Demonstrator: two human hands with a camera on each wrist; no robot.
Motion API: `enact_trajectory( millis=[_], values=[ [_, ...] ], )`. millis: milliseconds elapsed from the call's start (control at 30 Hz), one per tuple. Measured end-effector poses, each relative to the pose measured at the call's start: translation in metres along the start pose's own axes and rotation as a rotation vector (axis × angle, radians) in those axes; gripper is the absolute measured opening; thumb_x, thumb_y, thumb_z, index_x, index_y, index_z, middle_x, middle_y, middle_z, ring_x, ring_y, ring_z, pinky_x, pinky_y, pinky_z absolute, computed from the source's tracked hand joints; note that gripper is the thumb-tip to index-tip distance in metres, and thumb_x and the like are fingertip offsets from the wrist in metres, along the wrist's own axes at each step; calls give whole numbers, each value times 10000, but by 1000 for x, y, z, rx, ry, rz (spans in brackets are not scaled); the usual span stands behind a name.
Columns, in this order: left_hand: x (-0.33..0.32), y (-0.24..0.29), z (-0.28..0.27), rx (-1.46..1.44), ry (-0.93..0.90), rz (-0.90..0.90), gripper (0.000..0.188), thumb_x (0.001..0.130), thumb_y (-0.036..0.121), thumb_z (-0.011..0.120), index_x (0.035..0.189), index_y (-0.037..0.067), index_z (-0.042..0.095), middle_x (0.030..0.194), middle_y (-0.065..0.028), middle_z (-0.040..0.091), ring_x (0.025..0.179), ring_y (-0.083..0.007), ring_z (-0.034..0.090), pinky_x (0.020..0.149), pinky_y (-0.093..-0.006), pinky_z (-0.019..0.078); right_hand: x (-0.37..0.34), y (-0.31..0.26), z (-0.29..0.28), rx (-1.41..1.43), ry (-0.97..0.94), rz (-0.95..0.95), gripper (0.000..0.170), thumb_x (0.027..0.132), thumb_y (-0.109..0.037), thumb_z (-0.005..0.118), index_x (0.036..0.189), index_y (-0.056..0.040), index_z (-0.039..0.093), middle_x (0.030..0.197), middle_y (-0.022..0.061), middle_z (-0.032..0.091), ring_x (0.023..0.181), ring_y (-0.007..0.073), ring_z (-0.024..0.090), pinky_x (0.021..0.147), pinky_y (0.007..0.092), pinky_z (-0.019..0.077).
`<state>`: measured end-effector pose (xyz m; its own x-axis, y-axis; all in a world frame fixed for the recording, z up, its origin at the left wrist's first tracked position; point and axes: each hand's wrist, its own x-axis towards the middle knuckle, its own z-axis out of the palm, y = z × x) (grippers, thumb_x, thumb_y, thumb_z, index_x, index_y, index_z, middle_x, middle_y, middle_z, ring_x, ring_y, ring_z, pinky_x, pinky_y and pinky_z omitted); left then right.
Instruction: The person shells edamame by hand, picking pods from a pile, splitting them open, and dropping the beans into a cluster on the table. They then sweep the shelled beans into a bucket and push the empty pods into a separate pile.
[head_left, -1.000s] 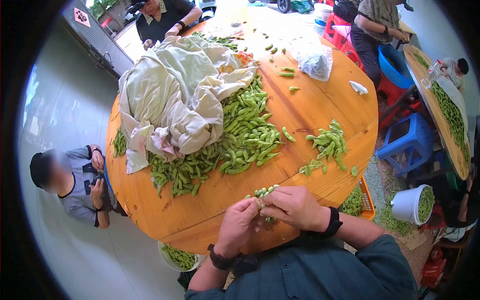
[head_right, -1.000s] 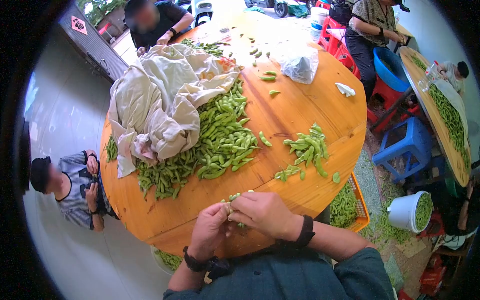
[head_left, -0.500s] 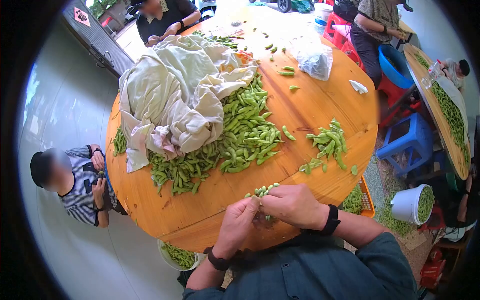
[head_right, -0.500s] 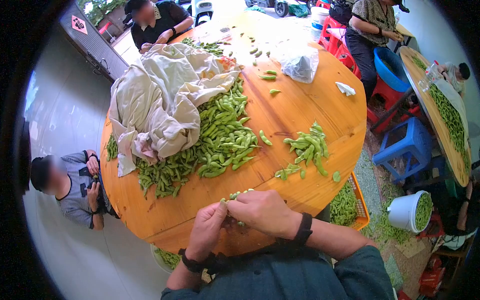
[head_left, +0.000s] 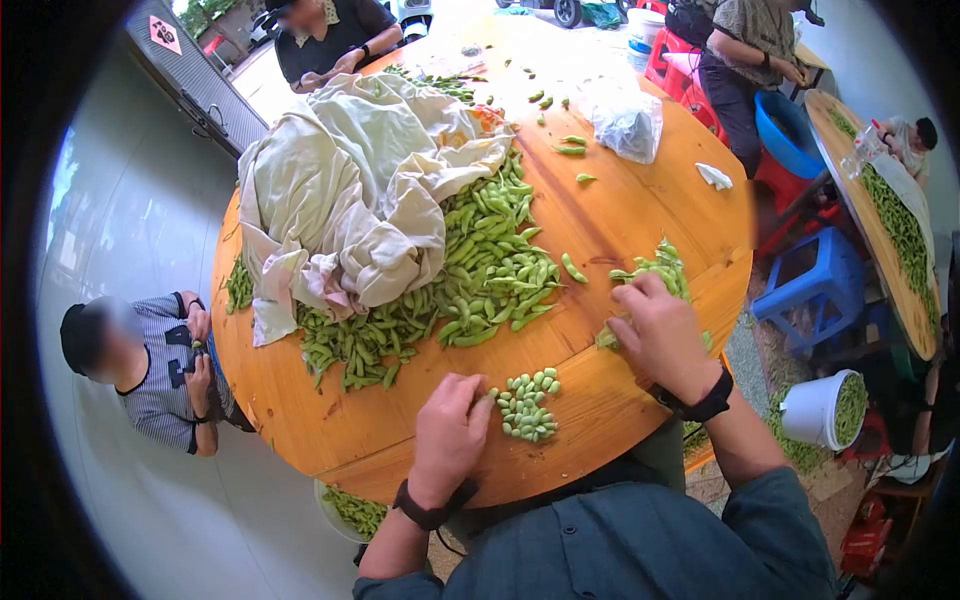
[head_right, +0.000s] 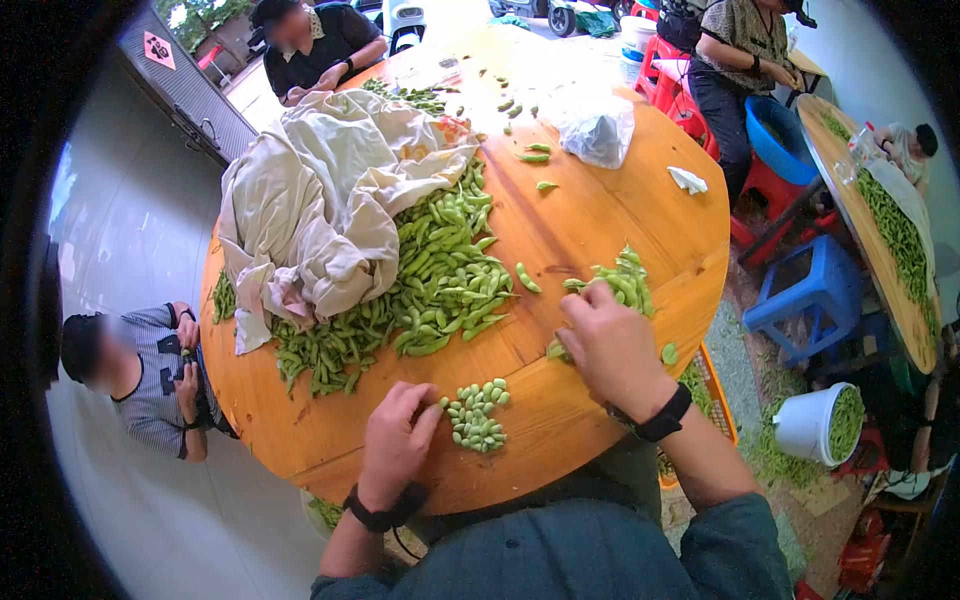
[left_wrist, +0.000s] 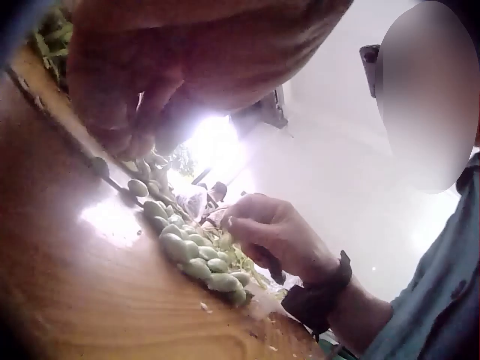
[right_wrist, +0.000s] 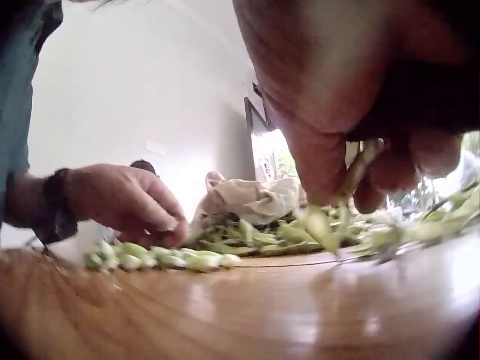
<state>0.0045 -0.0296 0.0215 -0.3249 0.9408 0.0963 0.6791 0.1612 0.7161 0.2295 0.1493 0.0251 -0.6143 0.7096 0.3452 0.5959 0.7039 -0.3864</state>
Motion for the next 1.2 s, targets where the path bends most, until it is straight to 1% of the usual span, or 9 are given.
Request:
enact_trajectory(
  millis=[67,167,233,333,600,700,767,900,1200],
  values=[
    [-2,3,4,1,-2,46,161,852,35,641,1004,-19,647,901,-137,618,785,-270,630,707,-319,501,2,-2,-7,-12,13,38,271,814,-147,710,1058,-83,608,998,126,592,784,339,647,656,423,533],
    [-2,5,7,-97,-56,63,147,861,33,633,1000,-13,645,911,-140,622,801,-270,636,717,-328,506,4,-13,-10,-9,61,32,194,834,-132,670,999,-67,589,942,130,592,758,339,647,635,421,532],
    [3,3,7,-91,-13,63,157,857,21,625,1009,-15,643,911,-144,619,815,-272,638,723,-333,506,-2,-19,1,2,-155,-80,121,843,-100,614,931,-42,556,871,132,587,722,335,652,599,408,535],
    [12,-4,6,-32,3,83,158,857,16,615,1010,-13,645,918,-142,621,814,-277,635,725,-336,505,-8,-35,26,4,-262,-184,66,838,-67,566,885,-38,530,813,123,580,697,317,660,565,392,540],
    [22,5,17,34,-108,180,161,873,37,598,1022,7,652,903,-148,617,803,-323,631,705,-369,504,-11,-60,40,109,-335,-313,131,836,-85,588,943,-32,534,819,124,581,714,304,665,595,396,552],
    [30,16,14,45,-96,183,175,875,42,603,1043,15,647,880,-153,612,792,-333,632,694,-384,503,-9,-55,28,333,-361,-279,192,831,-103,617,969,-8,523,833,152,595,762,334,657,661,430,543],
    [41,22,15,60,-67,186,185,876,47,608,1056,20,643,869,-155,611,786,-336,633,688,-389,502,-5,-47,19,565,-324,0,235,840,-94,630,1023,9,525,874,173,614,801,348,650,706,418,523],
    [67,26,22,198,-41,231,195,871,96,641,1056,34,635,886,-144,589,795,-337,626,683,-415,500,-4,-27,16,618,-221,163,180,844,-60,583,1001,1,519,837,193,630,815,383,635,705,429,505],
    [70,11,27,429,-102,196,142,853,133,659,980,73,638,919,-120,563,807,-330,620,687,-434,502,-6,-14,-6,542,-146,45,152,878,-24,560,1021,25,575,861,202,644,815,389,640,731,432,511]
  ],
)
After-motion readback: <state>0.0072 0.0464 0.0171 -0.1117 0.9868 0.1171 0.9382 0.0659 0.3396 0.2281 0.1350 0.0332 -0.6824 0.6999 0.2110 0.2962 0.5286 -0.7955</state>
